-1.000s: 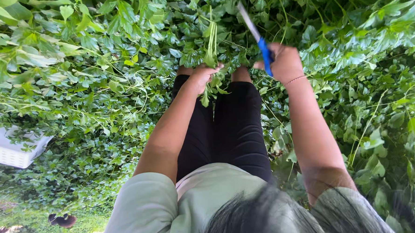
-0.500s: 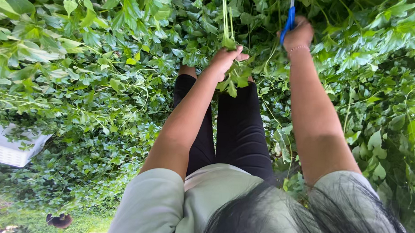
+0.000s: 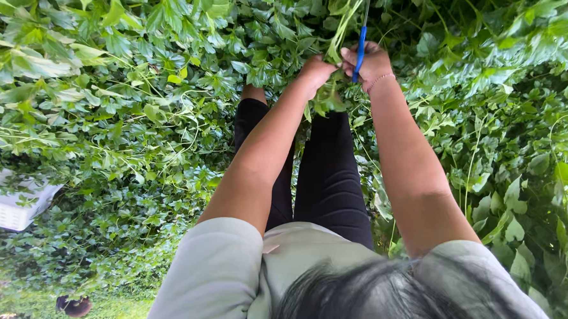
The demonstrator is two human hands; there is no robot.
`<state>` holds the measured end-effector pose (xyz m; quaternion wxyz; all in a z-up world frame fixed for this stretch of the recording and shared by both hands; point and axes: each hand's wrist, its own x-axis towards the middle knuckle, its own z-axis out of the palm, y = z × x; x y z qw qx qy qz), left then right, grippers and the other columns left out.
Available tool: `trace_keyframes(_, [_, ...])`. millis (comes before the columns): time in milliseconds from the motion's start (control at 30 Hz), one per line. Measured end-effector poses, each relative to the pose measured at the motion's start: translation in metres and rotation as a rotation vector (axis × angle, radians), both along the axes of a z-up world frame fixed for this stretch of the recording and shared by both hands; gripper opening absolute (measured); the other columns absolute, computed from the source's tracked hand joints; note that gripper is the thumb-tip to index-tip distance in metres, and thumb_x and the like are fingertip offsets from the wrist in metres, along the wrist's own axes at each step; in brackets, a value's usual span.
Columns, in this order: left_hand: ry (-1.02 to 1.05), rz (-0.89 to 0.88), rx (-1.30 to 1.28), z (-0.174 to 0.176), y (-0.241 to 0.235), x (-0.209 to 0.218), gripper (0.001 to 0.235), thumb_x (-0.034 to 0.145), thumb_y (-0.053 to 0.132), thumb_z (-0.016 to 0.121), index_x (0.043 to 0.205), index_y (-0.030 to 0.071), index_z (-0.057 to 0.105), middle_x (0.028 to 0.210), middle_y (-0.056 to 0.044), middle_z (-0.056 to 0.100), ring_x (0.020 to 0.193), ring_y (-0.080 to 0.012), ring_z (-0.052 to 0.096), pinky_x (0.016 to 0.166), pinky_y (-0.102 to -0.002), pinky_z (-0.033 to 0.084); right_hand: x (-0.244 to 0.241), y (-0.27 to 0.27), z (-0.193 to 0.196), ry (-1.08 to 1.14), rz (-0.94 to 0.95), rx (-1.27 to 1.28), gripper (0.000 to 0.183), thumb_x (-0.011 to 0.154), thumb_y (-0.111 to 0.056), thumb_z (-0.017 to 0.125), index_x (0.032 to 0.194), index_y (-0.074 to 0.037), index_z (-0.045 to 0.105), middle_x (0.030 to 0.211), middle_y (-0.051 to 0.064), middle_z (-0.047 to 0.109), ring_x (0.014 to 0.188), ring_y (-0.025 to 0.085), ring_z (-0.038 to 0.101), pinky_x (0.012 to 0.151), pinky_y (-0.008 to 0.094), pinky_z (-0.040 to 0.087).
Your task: The person harvests stems of green leafy plants using a pair of scissors, gathering them into a bunch in one hand.
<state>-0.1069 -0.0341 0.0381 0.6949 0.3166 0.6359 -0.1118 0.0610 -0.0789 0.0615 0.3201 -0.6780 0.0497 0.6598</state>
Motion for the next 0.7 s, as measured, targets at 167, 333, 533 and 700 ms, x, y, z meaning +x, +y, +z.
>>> trace_keyframes(167, [-0.064,0.186,-0.038,0.002,0.006,-0.027,0.028,0.093,0.028,0.064,0.104,0.01,0.082,0.089,-0.006,0.079,0.075,-0.0179,0.065,0.069,-0.035,0.051,0.013,-0.013,0.025,0.165,0.01,-0.059,0.043,0.084,-0.033,0.088,0.103,-0.005,0.062,0.082,0.005,0.07,0.07,0.018,0.069,0.063,0.031,0.059])
trace_keyframes(333, [-0.16,0.365,-0.264,0.007,0.017,-0.039,0.022,0.097,0.026,0.063,0.106,0.017,0.08,0.083,0.003,0.062,0.068,-0.0137,0.054,0.062,-0.034,0.051,0.013,-0.01,0.039,0.241,0.202,-0.167,0.05,0.079,-0.042,0.088,0.102,-0.007,0.061,0.082,0.004,0.07,0.071,0.018,0.069,0.065,0.033,0.06])
trace_keyframes(533, [-0.12,0.317,-0.266,0.028,0.024,-0.038,0.024,0.097,0.025,0.061,0.099,0.01,0.08,0.078,-0.001,0.067,0.064,-0.0152,0.06,0.055,-0.035,0.053,0.012,-0.004,0.032,0.148,0.331,-0.221,0.057,0.08,-0.054,0.085,0.102,-0.004,0.068,0.083,0.006,0.069,0.071,0.019,0.068,0.065,0.033,0.057])
trace_keyframes(700, [-0.105,0.265,-0.257,0.028,0.019,-0.035,0.023,0.1,0.027,0.074,0.097,0.005,0.071,0.077,-0.003,0.06,0.061,-0.0153,0.054,0.053,-0.035,0.047,0.005,-0.007,0.011,0.179,0.218,-0.185,0.058,0.076,-0.054,0.088,0.101,-0.007,0.065,0.083,0.003,0.069,0.072,0.015,0.068,0.067,0.033,0.06])
